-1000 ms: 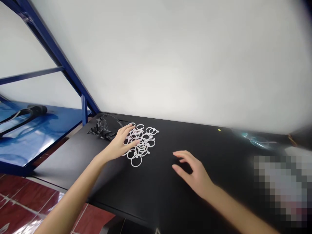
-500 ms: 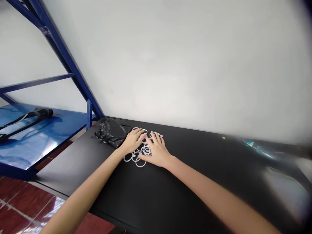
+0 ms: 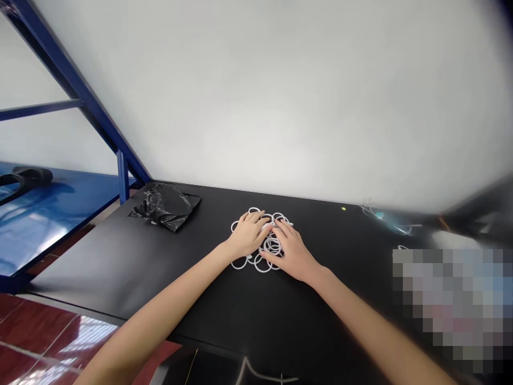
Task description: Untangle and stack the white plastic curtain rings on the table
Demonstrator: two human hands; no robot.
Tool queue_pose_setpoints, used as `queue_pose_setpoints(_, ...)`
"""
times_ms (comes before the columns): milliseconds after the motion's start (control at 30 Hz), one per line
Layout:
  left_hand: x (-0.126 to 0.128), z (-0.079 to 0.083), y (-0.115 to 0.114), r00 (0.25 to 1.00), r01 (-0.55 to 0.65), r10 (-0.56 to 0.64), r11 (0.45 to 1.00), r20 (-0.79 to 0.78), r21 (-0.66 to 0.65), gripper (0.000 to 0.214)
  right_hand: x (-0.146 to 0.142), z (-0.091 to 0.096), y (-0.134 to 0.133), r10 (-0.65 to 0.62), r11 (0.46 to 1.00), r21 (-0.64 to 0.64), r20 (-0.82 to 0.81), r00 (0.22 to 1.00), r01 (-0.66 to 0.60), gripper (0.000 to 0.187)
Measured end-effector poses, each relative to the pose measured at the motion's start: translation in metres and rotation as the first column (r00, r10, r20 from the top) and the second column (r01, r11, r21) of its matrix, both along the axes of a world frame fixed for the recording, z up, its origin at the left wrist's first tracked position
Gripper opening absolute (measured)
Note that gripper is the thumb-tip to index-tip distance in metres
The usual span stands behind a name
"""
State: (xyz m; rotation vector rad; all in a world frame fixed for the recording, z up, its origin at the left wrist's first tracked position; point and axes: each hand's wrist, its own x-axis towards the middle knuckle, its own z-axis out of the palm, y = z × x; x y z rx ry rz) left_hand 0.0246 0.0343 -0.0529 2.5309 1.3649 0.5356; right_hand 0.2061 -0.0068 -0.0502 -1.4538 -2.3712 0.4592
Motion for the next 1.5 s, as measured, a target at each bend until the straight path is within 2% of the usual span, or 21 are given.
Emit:
queue_pose_setpoints(167, 0.047, 0.003, -0.015, 0.997, 0.044, -0.036, 0.993, 0.074, -0.111, 0.048, 0.040, -0.003, -0.014, -0.086, 0.996, -0.041, -0.074, 0.994, 0.083, 0.066)
queue_pose_setpoints(267, 0.055, 0.008, -0.018, 0.979, 0.088, -0.044, 0.973, 0.201, -0.212, 0.051, 0.051, -0.005, -0.015, -0.127, 0.992, -0.030, -0.147, 0.981, 0.124, 0.061)
queue_pose_setpoints(333, 0.046, 0.012, -0.017, 0.951, 0.110, -0.037, 0.969, 0.307, -0.223, 0.049, 0.054, -0.006, -0.015, -0.151, 0.988, -0.043, -0.190, 0.970, 0.145, 0.064)
queue_pose_setpoints(400, 0.027, 0.015, -0.013, 0.914, 0.100, -0.022, 0.980, 0.406, -0.173, 0.044, 0.056, -0.004, -0.016, -0.162, 0.986, -0.078, -0.244, 0.956, 0.147, 0.069)
queue_pose_setpoints(500, -0.007, 0.018, -0.006, 0.852, 0.029, 0.054, 0.988, 0.520, -0.151, 0.036, 0.059, 0.004, -0.019, -0.165, 0.986, -0.067, -0.361, 0.918, 0.152, 0.054)
queue_pose_setpoints(567, -0.022, 0.019, -0.005, 0.864, 0.008, 0.083, 0.984, 0.497, -0.179, 0.033, 0.061, 0.010, -0.021, -0.151, 0.986, 0.004, -0.413, 0.898, 0.168, 0.036)
queue_pose_setpoints(633, -0.028, 0.020, -0.008, 0.917, 0.046, 0.030, 0.983, 0.399, -0.178, 0.033, 0.063, 0.015, -0.022, -0.129, 0.983, 0.069, -0.389, 0.912, 0.168, 0.025)
queue_pose_setpoints(733, -0.025, 0.021, -0.017, 0.974, 0.094, -0.057, 0.983, 0.221, -0.159, 0.038, 0.063, 0.016, -0.024, -0.123, 0.985, 0.084, -0.270, 0.955, 0.151, 0.024)
queue_pose_setpoints(900, -0.016, 0.018, -0.024, 0.998, 0.043, -0.039, 0.996, 0.057, -0.077, 0.040, 0.054, 0.006, -0.024, -0.173, 0.978, 0.074, -0.248, 0.953, 0.197, 0.021)
queue_pose_setpoints(1100, -0.015, 0.015, -0.021, 0.998, 0.065, -0.064, 0.997, 0.029, -0.045, 0.033, 0.051, 0.000, -0.024, -0.263, 0.957, 0.019, -0.357, 0.896, 0.289, 0.019)
queue_pose_setpoints(1267, -0.015, 0.013, -0.019, 0.995, 0.093, -0.092, 0.995, 0.030, -0.022, 0.029, 0.052, 0.003, -0.024, -0.331, 0.924, -0.009, -0.519, 0.788, 0.382, 0.019)
queue_pose_setpoints(1367, -0.016, 0.014, -0.019, 0.994, 0.100, -0.099, 0.995, 0.035, -0.020, 0.026, 0.053, 0.006, -0.024, -0.338, 0.910, -0.004, -0.587, 0.735, 0.415, 0.027)
queue_pose_setpoints(1433, -0.016, 0.015, -0.019, 0.995, 0.091, -0.090, 0.996, 0.048, -0.020, 0.026, 0.053, 0.009, -0.025, -0.293, 0.912, 0.068, -0.580, 0.760, 0.404, 0.032)
queue_pose_setpoints(1500, -0.017, 0.017, -0.019, 0.994, 0.088, -0.087, 0.996, 0.070, -0.021, 0.026, 0.054, 0.014, -0.025, -0.215, 0.913, 0.187, -0.532, 0.819, 0.361, 0.032)
